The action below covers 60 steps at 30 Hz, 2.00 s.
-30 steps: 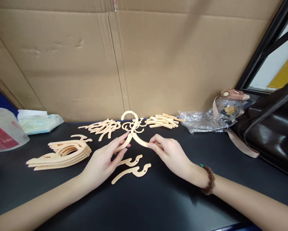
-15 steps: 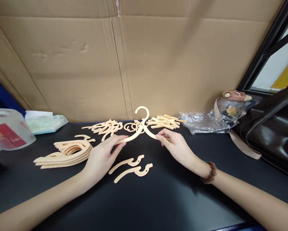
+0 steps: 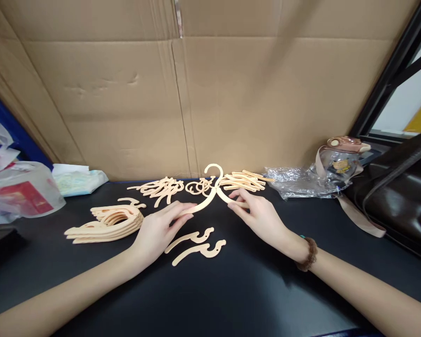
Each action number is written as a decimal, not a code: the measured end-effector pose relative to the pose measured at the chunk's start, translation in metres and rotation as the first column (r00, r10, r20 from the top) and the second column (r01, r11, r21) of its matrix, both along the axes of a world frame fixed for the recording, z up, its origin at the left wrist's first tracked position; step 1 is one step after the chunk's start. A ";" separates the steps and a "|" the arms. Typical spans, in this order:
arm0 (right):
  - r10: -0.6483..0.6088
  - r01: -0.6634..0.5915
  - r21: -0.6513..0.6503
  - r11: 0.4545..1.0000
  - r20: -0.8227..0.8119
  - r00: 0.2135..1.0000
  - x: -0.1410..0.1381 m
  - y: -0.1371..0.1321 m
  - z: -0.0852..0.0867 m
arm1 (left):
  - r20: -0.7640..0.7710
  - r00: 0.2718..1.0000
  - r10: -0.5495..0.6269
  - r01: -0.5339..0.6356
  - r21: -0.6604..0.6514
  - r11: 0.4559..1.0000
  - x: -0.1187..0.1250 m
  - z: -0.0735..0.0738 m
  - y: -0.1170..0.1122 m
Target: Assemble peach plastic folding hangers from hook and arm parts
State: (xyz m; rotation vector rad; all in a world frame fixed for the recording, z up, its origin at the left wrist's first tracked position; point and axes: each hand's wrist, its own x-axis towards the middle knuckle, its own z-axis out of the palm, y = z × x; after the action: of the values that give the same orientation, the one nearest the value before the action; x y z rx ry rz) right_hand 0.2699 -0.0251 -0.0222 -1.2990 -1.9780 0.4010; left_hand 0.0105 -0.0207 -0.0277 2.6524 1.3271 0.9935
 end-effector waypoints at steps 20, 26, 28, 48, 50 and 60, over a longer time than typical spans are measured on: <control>-0.223 0.026 0.637 0.770 0.231 0.947 0.001 0.002 0.000 | 0.047 0.999 -0.015 0.012 0.047 0.999 -0.004 -0.001 0.003; -0.130 -0.286 0.638 0.715 0.524 0.842 -0.024 -0.015 -0.003 | 0.007 0.983 -0.181 0.179 0.137 0.974 0.004 -0.005 -0.010; -0.063 -0.315 0.576 0.754 0.541 0.838 -0.026 -0.014 -0.007 | 0.004 0.977 -0.212 0.209 0.140 0.968 0.006 -0.004 -0.012; -0.008 -0.115 0.266 0.957 0.420 0.907 -0.010 -0.004 -0.003 | -0.136 0.969 -0.204 0.170 -0.224 0.960 0.004 0.004 -0.005; 0.000 -0.131 0.269 0.954 0.439 0.898 -0.012 -0.005 -0.004 | -0.053 0.987 -0.150 0.131 -0.262 0.956 0.003 0.001 -0.002; 0.049 -0.185 0.258 0.948 0.458 0.888 -0.013 -0.004 -0.005 | 0.090 0.996 -0.013 0.044 -0.352 0.935 0.001 0.005 -0.001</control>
State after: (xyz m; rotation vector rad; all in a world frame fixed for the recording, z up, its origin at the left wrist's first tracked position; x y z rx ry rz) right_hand 0.2570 -0.0288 -0.0274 -1.1484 -2.3957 -0.1602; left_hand 0.0120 -0.0218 -0.0225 2.3269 1.3018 0.7686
